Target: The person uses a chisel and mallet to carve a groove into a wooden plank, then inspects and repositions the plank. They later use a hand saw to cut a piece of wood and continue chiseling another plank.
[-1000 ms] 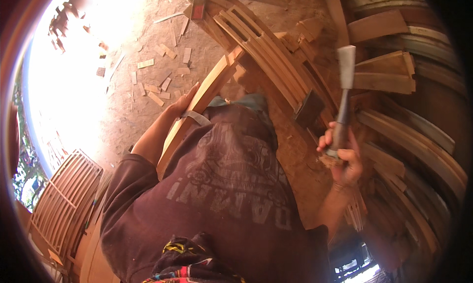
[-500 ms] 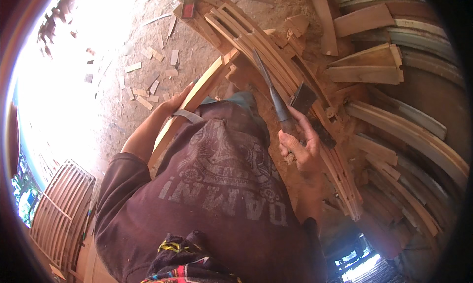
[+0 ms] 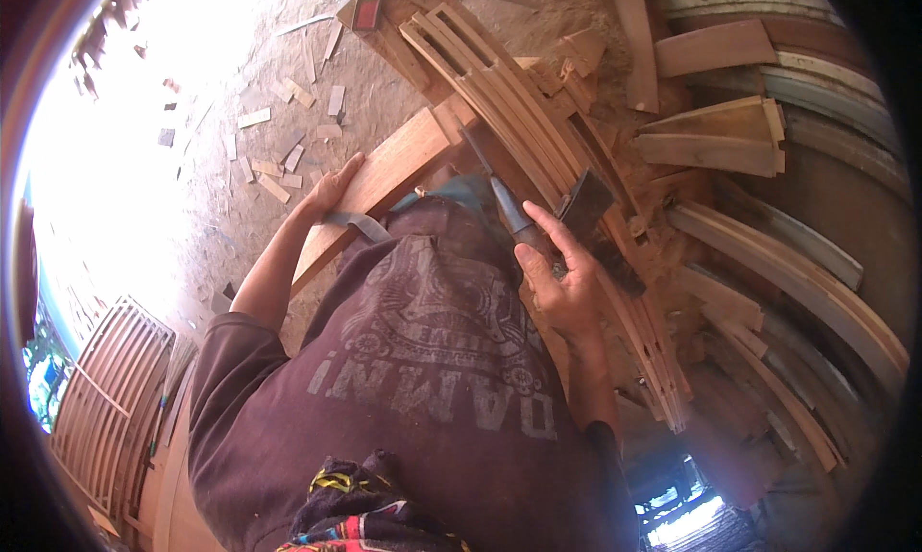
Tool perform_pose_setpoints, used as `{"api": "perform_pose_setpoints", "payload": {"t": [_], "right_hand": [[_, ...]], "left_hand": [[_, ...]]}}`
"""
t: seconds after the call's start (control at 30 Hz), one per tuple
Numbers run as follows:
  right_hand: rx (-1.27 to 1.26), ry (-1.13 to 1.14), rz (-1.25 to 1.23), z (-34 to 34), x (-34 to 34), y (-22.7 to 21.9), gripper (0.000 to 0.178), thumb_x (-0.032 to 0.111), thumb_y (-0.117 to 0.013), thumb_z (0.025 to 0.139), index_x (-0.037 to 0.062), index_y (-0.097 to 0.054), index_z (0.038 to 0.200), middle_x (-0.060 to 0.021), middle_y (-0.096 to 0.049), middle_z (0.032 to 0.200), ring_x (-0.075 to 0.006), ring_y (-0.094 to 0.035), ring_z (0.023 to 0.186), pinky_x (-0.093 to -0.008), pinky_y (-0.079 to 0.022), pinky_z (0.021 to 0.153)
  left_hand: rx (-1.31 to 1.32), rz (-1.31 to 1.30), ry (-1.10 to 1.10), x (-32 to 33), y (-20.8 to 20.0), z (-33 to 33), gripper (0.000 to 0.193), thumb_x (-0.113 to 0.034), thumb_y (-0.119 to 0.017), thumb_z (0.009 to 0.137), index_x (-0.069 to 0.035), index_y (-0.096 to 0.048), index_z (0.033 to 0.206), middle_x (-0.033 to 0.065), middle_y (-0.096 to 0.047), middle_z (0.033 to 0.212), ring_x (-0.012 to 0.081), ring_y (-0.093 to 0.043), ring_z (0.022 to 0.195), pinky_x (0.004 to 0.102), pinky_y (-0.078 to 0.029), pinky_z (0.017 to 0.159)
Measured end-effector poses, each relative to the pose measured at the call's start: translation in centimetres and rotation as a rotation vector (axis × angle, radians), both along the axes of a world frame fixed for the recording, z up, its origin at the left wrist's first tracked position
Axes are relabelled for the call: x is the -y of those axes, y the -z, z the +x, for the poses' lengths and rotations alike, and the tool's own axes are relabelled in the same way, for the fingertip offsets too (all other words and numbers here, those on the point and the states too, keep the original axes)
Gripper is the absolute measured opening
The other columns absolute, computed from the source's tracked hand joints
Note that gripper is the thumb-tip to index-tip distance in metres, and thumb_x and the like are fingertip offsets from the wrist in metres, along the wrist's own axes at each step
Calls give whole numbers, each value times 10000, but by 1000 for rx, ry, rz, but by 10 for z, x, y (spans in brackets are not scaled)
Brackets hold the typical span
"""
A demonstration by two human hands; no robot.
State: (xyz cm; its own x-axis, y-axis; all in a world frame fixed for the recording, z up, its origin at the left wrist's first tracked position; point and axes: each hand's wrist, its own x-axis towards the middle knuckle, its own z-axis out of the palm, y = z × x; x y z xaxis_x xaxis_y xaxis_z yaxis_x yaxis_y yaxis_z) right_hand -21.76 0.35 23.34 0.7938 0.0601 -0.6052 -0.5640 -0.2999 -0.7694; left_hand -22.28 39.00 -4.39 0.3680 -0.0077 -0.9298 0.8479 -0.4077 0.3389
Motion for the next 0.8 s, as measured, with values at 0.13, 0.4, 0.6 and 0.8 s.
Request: {"api": "perform_pose_setpoints", "payload": {"t": [0.13, 0.4, 0.6, 0.8], "right_hand": [[-113, 24, 41, 7, -1, 6, 458, 165, -718, 1025, 31, -645, 1456, 13, -635, 901, -38, -494, 674, -226, -428, 606], [67, -213, -186, 35, -34, 58, 406, 173, -683, 1017, -22, -680, 1373, -205, -736, 1254, -275, -686, 1177, -371, -518, 1025], [45, -129, -148, 20, -23, 81, 401, 174, -679, 1008, -30, -687, 1353, -244, -729, 1320, -331, -688, 1275, -400, -510, 1098], [-4, -78, -201, 6, -19, 72, 396, 178, -687, 1005, 1, -692, 1360, -215, -736, 1319, -308, -694, 1259, -395, -521, 1069]], "left_hand": [[80, 125, 76, -1, -9, 5, 1091, -963, -468, 863, 49, -819, 1069, 285, -768, 1121, 388, -723, 1145, 461, -513, 1027], [55, 183, 146, 2, -6, 1, 1131, -987, -424, 849, 54, -815, 1053, 331, -752, 1139, 439, -711, 1174, 500, -495, 1057], [58, 228, 203, 13, -12, 2, 1127, -978, -427, 857, 61, -811, 1062, 325, -757, 1121, 433, -718, 1161, 495, -508, 1036], [67, 185, 236, 13, -13, 7, 1097, -955, -459, 870, 76, -813, 996, 317, -766, 1030, 431, -737, 1101, 499, -518, 1006]]}}
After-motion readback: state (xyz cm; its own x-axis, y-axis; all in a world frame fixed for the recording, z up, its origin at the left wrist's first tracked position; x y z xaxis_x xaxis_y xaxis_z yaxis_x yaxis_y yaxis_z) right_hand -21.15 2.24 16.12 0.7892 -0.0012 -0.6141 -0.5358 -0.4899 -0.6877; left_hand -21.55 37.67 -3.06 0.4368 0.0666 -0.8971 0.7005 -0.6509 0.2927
